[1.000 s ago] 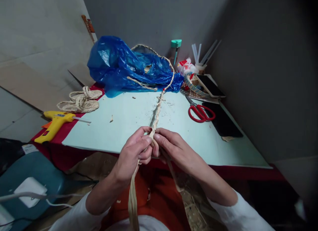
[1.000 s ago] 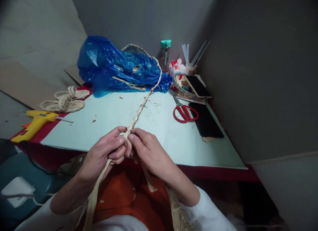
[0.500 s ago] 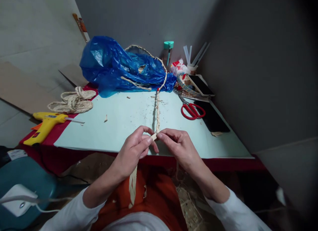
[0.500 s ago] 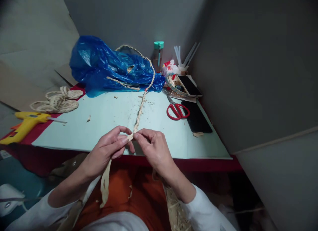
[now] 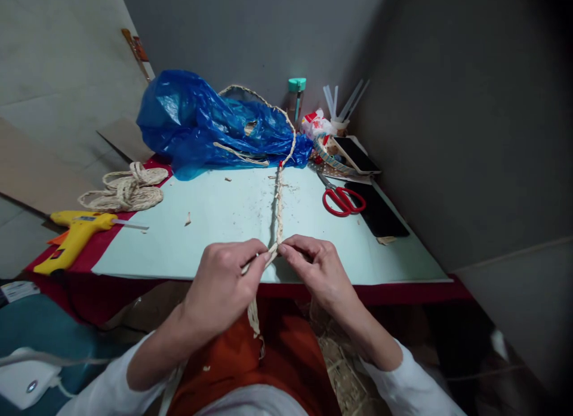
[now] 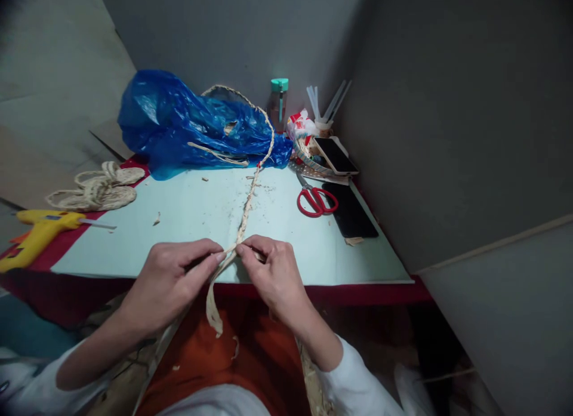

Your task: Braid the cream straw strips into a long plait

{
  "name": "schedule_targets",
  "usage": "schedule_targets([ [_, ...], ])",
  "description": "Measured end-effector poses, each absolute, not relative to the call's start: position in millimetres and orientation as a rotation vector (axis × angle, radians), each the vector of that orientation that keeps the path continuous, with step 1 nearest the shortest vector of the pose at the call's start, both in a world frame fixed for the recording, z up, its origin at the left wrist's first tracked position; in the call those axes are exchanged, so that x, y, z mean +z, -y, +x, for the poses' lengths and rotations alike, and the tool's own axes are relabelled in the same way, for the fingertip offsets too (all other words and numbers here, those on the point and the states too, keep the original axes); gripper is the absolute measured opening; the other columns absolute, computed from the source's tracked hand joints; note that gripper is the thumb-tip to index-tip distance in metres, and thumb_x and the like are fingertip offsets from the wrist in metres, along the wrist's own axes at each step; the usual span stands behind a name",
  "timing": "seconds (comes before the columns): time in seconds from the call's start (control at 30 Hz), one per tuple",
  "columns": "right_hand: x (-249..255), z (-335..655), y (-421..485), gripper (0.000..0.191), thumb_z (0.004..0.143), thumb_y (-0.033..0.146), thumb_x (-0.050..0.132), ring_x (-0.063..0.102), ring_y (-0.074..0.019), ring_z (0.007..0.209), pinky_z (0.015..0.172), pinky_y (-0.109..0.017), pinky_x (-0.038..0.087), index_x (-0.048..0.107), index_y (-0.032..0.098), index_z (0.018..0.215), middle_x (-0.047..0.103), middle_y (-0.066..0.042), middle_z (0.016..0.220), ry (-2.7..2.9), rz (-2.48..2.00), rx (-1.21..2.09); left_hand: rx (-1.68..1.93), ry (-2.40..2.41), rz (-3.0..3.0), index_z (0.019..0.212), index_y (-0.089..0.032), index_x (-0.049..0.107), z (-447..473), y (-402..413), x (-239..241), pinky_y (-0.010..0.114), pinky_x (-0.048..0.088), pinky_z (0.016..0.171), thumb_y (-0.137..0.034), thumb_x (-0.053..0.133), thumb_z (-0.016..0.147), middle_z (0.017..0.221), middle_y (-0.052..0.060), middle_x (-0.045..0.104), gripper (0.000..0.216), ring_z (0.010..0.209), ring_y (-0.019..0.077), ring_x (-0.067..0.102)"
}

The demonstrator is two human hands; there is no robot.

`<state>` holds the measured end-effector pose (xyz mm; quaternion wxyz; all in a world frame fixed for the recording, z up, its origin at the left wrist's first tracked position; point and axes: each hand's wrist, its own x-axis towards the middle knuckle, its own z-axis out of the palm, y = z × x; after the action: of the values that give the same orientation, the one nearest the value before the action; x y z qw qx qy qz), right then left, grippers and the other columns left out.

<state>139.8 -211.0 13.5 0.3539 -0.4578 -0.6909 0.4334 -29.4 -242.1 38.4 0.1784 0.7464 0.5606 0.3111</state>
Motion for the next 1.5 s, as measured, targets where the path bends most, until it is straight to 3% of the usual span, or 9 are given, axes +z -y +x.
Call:
schedule_targets([
  [0.17,17,139,211,0.026,0.087,0.030,0.053,0.052,-0.0126,0.064,0.062,-0.024,0.040,0.065,0.014,0.069,0.060,-0.001,0.065,1.662,-1.100,1.306,1.003,-1.637,2.542,0.064,-0.018,0.057,-3,266,19,0.030,0.029,0.056,-0.011,0.048,0.085,0.053,0.002,0.054,0.023,0.049,0.0138,0.045],
  [0.4,22,142,210,0.025,0.086,0.032,0.054,0.056,-0.0130,0.067,0.066,-0.024,0.043,0.064,0.013,0.073,0.064,-0.003,0.071,1.501,-0.942,1.579,0.810,-1.641,2.723,0.073,-0.015,0.064,15,265,11,0.034,0.032,0.061,-0.007,0.041,0.084,0.060,0.007,0.057,0.026,0.057,0.0191,0.047],
  [0.57,14,142,210,0.025,0.086,0.031,0.055,0.047,-0.0100,0.061,0.060,-0.021,0.039,0.057,0.015,0.067,0.054,0.001,0.064,1.589,-0.962,1.389,1.021,-1.445,2.239,0.077,-0.018,0.068,-5,257,28,0.033,0.039,0.072,-0.025,0.049,0.090,0.075,0.007,0.058,0.024,0.079,0.0207,0.052],
  [0.73,10,143,214,0.034,0.089,0.040,0.049,0.036,-0.0055,0.040,0.041,-0.020,0.030,0.054,0.016,0.066,0.047,0.004,0.057,1.542,-1.023,1.433,1.208,-1.393,1.694,0.081,-0.019,0.060,-15,243,34,0.030,0.042,0.083,-0.030,0.053,0.088,0.096,0.006,0.059,0.015,0.094,0.0189,0.056],
  [0.87,9,143,216,0.032,0.090,0.040,0.047,0.041,-0.0066,0.041,0.040,-0.020,0.032,0.054,0.017,0.069,0.051,0.003,0.059,1.538,-1.005,1.390,0.954,-1.101,1.374,0.093,-0.018,0.053,-11,228,30,0.023,0.041,0.058,-0.031,0.060,0.082,0.079,0.000,0.057,0.018,0.062,0.0105,0.053],
  [0.97,10,146,217,0.032,0.090,0.039,0.047,0.040,-0.0074,0.044,0.042,-0.020,0.033,0.054,0.017,0.068,0.052,0.002,0.061,1.601,-1.038,1.338,0.811,-0.946,1.170,0.085,-0.015,0.052,-8,221,27,0.018,0.018,0.041,-0.031,0.055,0.084,0.066,-0.004,0.048,0.017,0.044,0.0027,0.028],
  [1.03,13,149,218,0.034,0.090,0.037,0.046,0.038,-0.0074,0.043,0.044,-0.021,0.032,0.053,0.017,0.064,0.050,0.002,0.058,1.678,-1.082,1.286,0.821,-0.964,1.089,0.083,-0.014,0.051,-8,220,26,0.018,0.010,0.040,-0.029,0.055,0.083,0.060,-0.006,0.040,0.015,0.043,0.0024,0.020],
  [1.23,20,152,223,0.027,0.092,0.031,0.045,0.048,-0.0117,0.056,0.058,-0.023,0.036,0.059,0.018,0.073,0.057,0.000,0.063,1.855,-1.167,0.976,0.866,-0.977,0.964,0.081,-0.016,0.050,-7,222,26,0.018,0.006,0.040,-0.030,0.063,0.078,0.054,-0.012,0.021,0.019,0.043,0.0029,0.011],
  [1.5,18,152,231,0.027,0.094,0.025,0.040,0.048,-0.0124,0.054,0.057,-0.024,0.031,0.058,0.018,0.076,0.060,-0.002,0.063,2.063,-1.307,0.684,0.931,-1.142,1.086,0.074,-0.013,0.057,-4,221,29,0.020,0.012,0.041,-0.030,0.064,0.074,0.050,-0.009,0.034,0.018,0.042,0.0034,0.021],
])
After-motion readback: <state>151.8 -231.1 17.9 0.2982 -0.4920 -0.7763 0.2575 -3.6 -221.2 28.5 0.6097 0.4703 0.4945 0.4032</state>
